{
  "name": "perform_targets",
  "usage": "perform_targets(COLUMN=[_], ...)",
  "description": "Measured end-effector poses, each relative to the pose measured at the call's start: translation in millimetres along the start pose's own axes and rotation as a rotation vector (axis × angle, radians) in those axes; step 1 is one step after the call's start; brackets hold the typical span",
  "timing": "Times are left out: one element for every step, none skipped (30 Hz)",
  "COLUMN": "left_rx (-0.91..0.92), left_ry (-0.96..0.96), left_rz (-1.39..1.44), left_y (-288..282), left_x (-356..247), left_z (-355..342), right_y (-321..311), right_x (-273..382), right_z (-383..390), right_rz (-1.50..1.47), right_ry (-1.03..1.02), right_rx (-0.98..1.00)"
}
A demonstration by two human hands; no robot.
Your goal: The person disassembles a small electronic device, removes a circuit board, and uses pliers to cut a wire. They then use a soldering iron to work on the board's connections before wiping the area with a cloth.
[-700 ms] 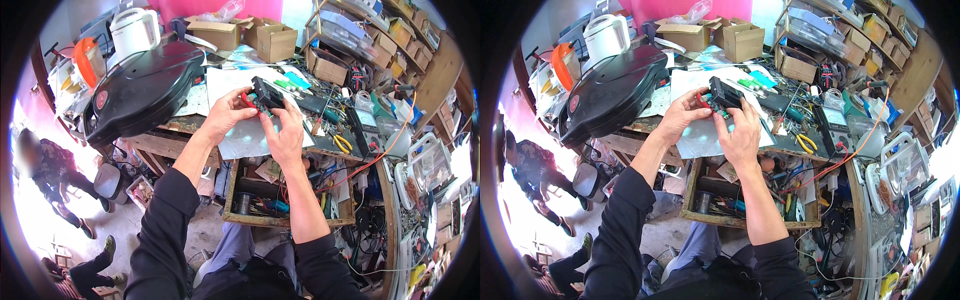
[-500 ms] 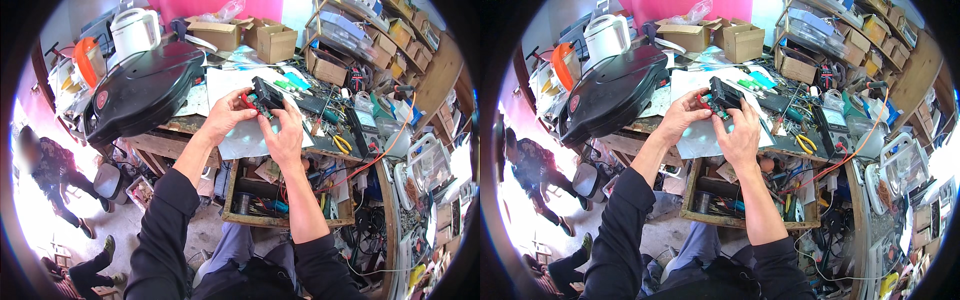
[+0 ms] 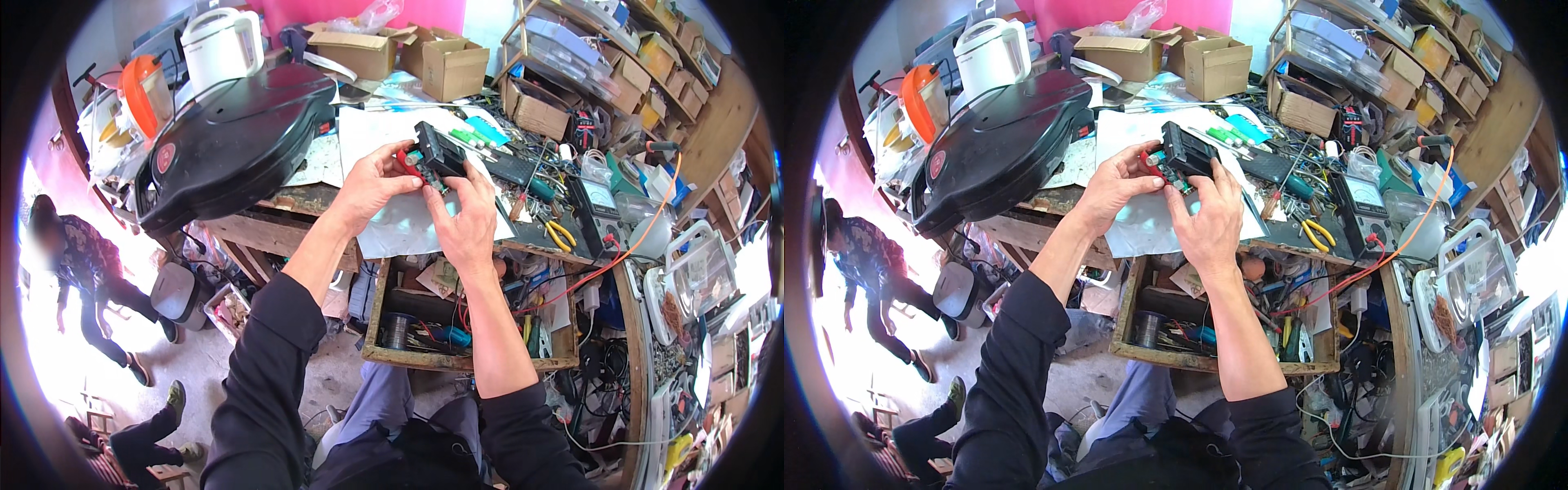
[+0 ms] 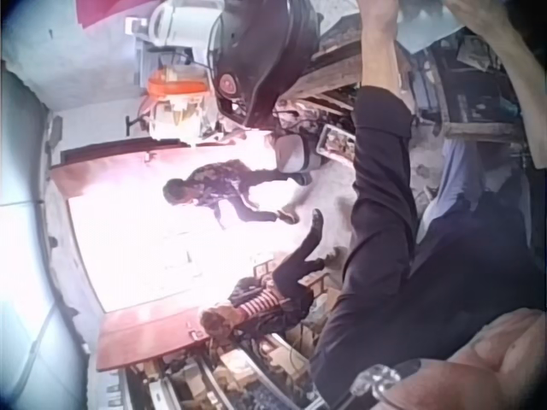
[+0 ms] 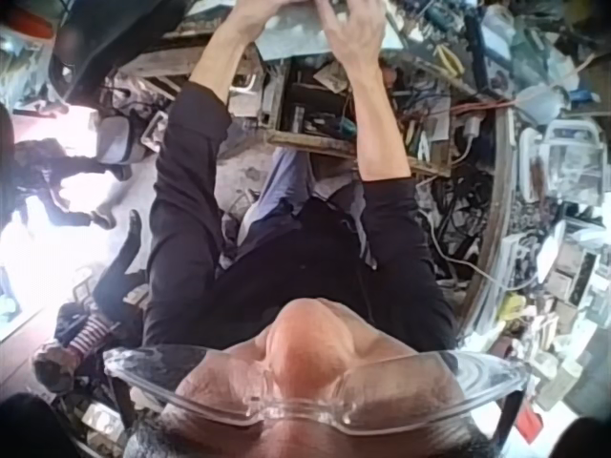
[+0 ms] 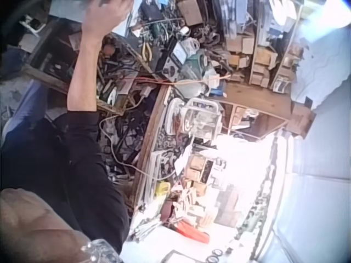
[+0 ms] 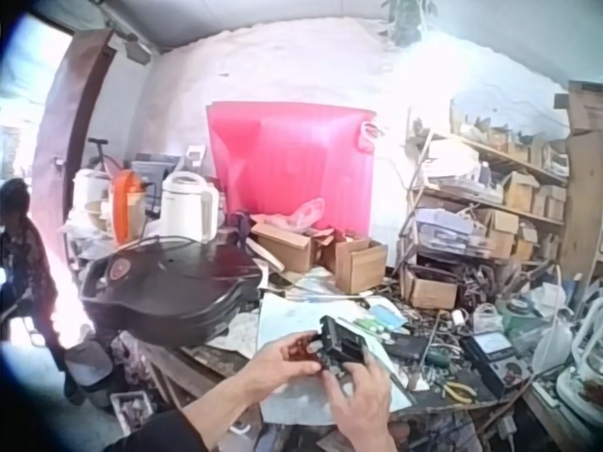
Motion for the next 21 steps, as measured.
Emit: perform_targets(left_rx=[-0.004,-0.008,-0.010,-0.012,-0.014,-0.015,-0.016,-0.016,-0.021,-0.026,-0.031,-0.029,-0.028,-0.026,-0.027,-0.029,-0.030,-0.026,-0.023,-0.019,-0.006], left_ry=[0.000,0.000,0.003,0.006,0.009,0.013,0.018,0.022,0.023,0.024,0.025,0.026,0.027,0.028,0.028,0.028,0.028,0.020,0.013,0.006,0.010], left_rz=[0.000,0.000,-0.003,-0.006,-0.009,-0.013,-0.016,-0.019,-0.026,-0.033,-0.041,-0.047,-0.054,-0.060,-0.070,-0.079,-0.088,-0.094,-0.100,-0.106,-0.095], left_y=[-0.3,-0.7,-0.9,-1.0,-1.1,-0.7,0.0,0.6,0.7,0.7,0.6,0.9,1.1,1.3,1.2,1.1,0.8,1.1,1.5,1.6,1.7], left_x=[0.4,0.8,1.2,1.7,2.2,1.7,1.3,0.9,1.2,1.4,1.6,2.1,2.5,2.9,3.3,3.7,4.1,3.8,3.5,3.1,2.9], left_z=[0.2,0.4,-0.1,-0.7,-1.2,-0.9,-0.7,-0.5,-0.3,-0.1,0.2,-0.3,-0.8,-1.2,-1.7,-2.2,-2.4,-2.4,-2.4,-2.4,-2.3], right_y=[-0.1,0.2,0.3,0.6,0.7,0.7,0.5,0.3,0.4,0.6,0.9,0.9,1.3,1.7,2.1,2.4,2.8,2.9,3.0,3.1,2.6], right_x=[0.8,1.1,0.8,0.2,-0.2,0.0,0.4,0.6,0.6,0.5,0.4,0.0,-0.6,-1.2,-2.0,-2.7,-3.1,-3.2,-3.2,-3.2,-3.7], right_z=[-0.1,0.0,-0.1,-0.3,-0.4,-0.6,-0.7,-0.8,-0.7,-0.6,-0.4,-0.5,-0.6,-0.5,-0.6,-0.6,-0.7,-0.8,-0.7,-0.9,-0.9], right_rz=[-0.002,-0.003,-0.002,-0.001,0.000,0.001,0.001,0.001,0.001,0.001,0.001,0.002,0.003,0.004,0.009,0.014,0.018,0.018,0.017,0.017,0.001], right_ry=[0.001,0.002,0.002,0.002,0.003,0.004,0.004,0.005,0.007,0.008,0.010,0.010,0.011,0.011,0.012,0.012,0.012,0.019,0.025,0.031,0.036], right_rx=[0.003,0.005,0.005,0.004,0.003,0.003,0.003,0.002,0.004,0.006,0.007,0.010,0.012,0.015,0.017,0.019,0.022,0.025,0.028,0.032,0.030])
Point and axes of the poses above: each hand's wrist, its own z-axis away from the middle knuckle, its own y-axis out of the palm, x = y × z, the point moved 6 cm from there along -z, towards the middle knuckle, and after that the axes turned 11 degrees about x, right-handed, at the moved point
